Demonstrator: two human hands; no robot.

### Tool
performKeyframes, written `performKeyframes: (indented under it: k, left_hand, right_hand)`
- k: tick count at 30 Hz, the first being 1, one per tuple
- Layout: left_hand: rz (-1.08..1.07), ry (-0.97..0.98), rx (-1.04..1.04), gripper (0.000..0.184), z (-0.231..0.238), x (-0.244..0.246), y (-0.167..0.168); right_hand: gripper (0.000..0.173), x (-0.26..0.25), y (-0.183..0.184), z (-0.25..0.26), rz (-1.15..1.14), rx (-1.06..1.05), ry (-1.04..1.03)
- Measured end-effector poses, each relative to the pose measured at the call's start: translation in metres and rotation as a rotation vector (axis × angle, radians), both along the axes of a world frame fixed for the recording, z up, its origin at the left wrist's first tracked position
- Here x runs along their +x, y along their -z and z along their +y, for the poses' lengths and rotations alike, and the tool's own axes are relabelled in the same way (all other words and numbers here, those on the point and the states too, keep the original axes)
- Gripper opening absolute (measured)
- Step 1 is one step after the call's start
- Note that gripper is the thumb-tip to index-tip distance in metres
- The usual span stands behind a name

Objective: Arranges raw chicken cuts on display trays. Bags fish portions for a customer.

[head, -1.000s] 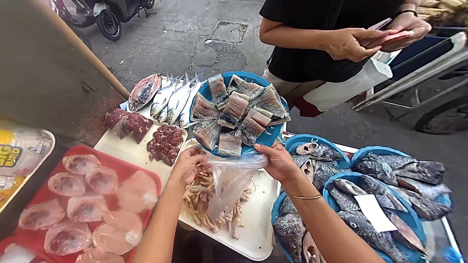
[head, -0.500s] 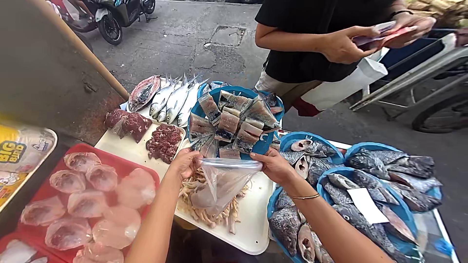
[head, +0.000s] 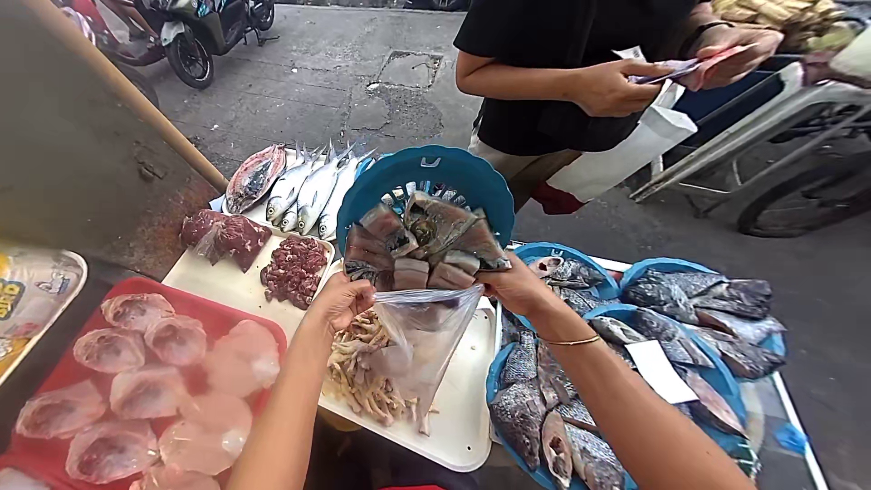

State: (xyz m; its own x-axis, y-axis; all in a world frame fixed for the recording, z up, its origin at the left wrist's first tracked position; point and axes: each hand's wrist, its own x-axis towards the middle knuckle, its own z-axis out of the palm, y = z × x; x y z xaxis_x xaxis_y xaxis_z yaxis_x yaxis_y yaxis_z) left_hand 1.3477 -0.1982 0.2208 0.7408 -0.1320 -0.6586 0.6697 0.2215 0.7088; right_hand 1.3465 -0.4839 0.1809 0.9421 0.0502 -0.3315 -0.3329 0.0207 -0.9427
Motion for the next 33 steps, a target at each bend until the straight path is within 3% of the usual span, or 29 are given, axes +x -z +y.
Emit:
performKeyframes:
  k: [6,14,21,24,26,28,29,32,33]
  left_hand:
    - [0.037,0.004,-0.006,0.027,-0.002,-0.009,0.026]
    - [-0.008,-0.038,-0.017,0.031,0.001,-0.013,0.046]
    - [-0.078,0.006,0.018,0.037,-0.001,-0.022,0.046]
    - [-0.156,0.014,-0.044,0.030,-0.007,-0.027,0.043]
    - [-0.193,0.008,-0.079,0.033,-0.017,-0.033,0.036]
    - [-0.201,0.019,-0.078,0.040,-0.028,-0.041,0.025]
    - [-0.196,0.027,-0.069,0.050,-0.032,-0.045,0.021]
    - [-0.224,0.041,-0.037,0.072,-0.042,-0.057,0.019]
    - [-0.251,0.049,-0.021,0.076,-0.044,-0.061,0.020]
  right_hand:
    - [0.029,0.006,0.019,0.000,0.093,-0.040,0.021]
    - [0.019,0.016,0.033,0.016,-0.049,-0.090,0.116]
    - [0.024,0.018,0.060,0.023,-0.127,0.008,0.281]
    - [0.020,0.007,0.064,0.005,-0.416,0.174,0.114]
    - [0.021,0.006,0.056,-0.009,-0.480,0.251,0.023]
    - [0.028,0.013,0.059,-0.031,-0.394,0.274,-0.077]
    - [0.033,0.009,0.047,-0.031,-0.275,0.262,-0.032]
    - [0.022,-0.017,0.018,-0.011,-0.017,0.157,0.301]
    - [0.020,-0.021,0.035,-0.016,-0.054,0.156,0.342]
